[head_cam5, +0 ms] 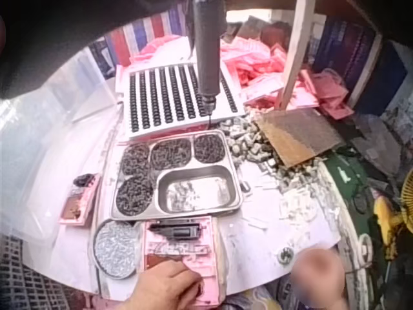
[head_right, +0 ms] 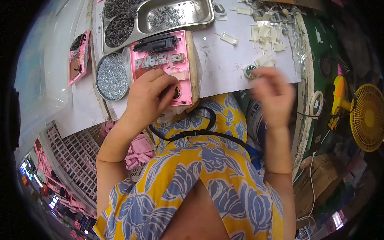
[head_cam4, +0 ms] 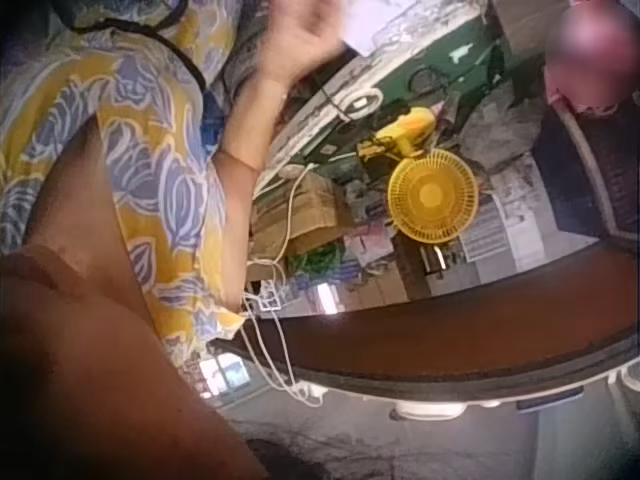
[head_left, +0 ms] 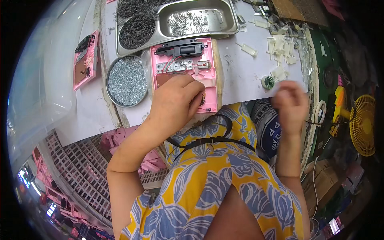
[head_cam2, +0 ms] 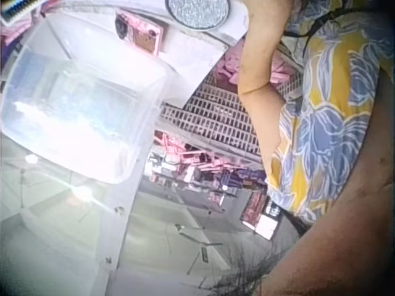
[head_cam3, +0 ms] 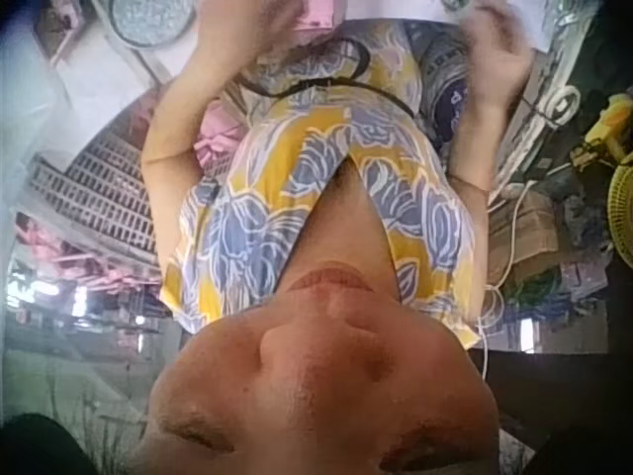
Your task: Assembling small electronic toy units by soldering internal wires, fitting components into a shell, and fastening screws.
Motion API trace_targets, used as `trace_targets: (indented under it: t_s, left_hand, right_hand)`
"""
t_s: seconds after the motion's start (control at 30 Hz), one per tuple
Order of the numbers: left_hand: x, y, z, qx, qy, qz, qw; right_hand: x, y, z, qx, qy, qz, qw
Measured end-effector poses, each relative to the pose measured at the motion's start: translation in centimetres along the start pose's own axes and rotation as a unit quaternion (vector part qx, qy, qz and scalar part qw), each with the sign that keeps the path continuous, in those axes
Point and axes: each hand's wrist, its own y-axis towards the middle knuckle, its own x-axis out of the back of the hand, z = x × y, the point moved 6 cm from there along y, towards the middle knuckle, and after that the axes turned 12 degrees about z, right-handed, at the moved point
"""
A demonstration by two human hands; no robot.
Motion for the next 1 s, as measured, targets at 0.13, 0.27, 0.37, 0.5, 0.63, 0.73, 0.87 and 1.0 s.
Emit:
trace_targets:
  t_s: [0.13,0.27,0.37,0.5,0.63,0.73,0.87,1.0]
  left_hand:
    - [0.8,-0.8,-0.5,-0.014,-0.104,-0.047,0.993]
    - [1.6,-1.9,0.3,-0.007,-0.144,-0.104,0.984]
    - [2.7,0.8,-0.6,-0.119,0.094,-0.166,0.974]
    - [2.8,4.2,-0.1,-0.115,0.24,-0.082,0.961]
    - [4.4,4.4,0.9,-0.124,0.219,-0.07,0.965]
    - [4.6,3.5,1.6,-0.135,0.219,-0.068,0.964]
    - [3.8,2.3,2.4,-0.133,0.217,-0.083,0.964]
    - [3.5,1.7,3.0,-0.112,0.202,-0.095,0.968]
  right_hand:
    - [-12.0,1.8,4.9,0.311,-0.366,0.201,0.854]
    - [-13.4,2.0,3.9,0.227,-0.455,0.161,0.846]
    - [-12.9,1.7,4.3,0.228,-0.429,0.157,0.86]
    - [-10.1,3.9,3.9,0.191,-0.327,0.14,0.915]
    - [-10.7,7.2,3.9,0.172,-0.326,0.1,0.924]
    - [-12.3,8.9,4.2,0.146,-0.41,0.118,0.893]
    - [-13.8,9.5,4.9,0.117,-0.525,0.134,0.833]
    - [-14.0,9.1,5.1,0.113,-0.551,0.136,0.815]
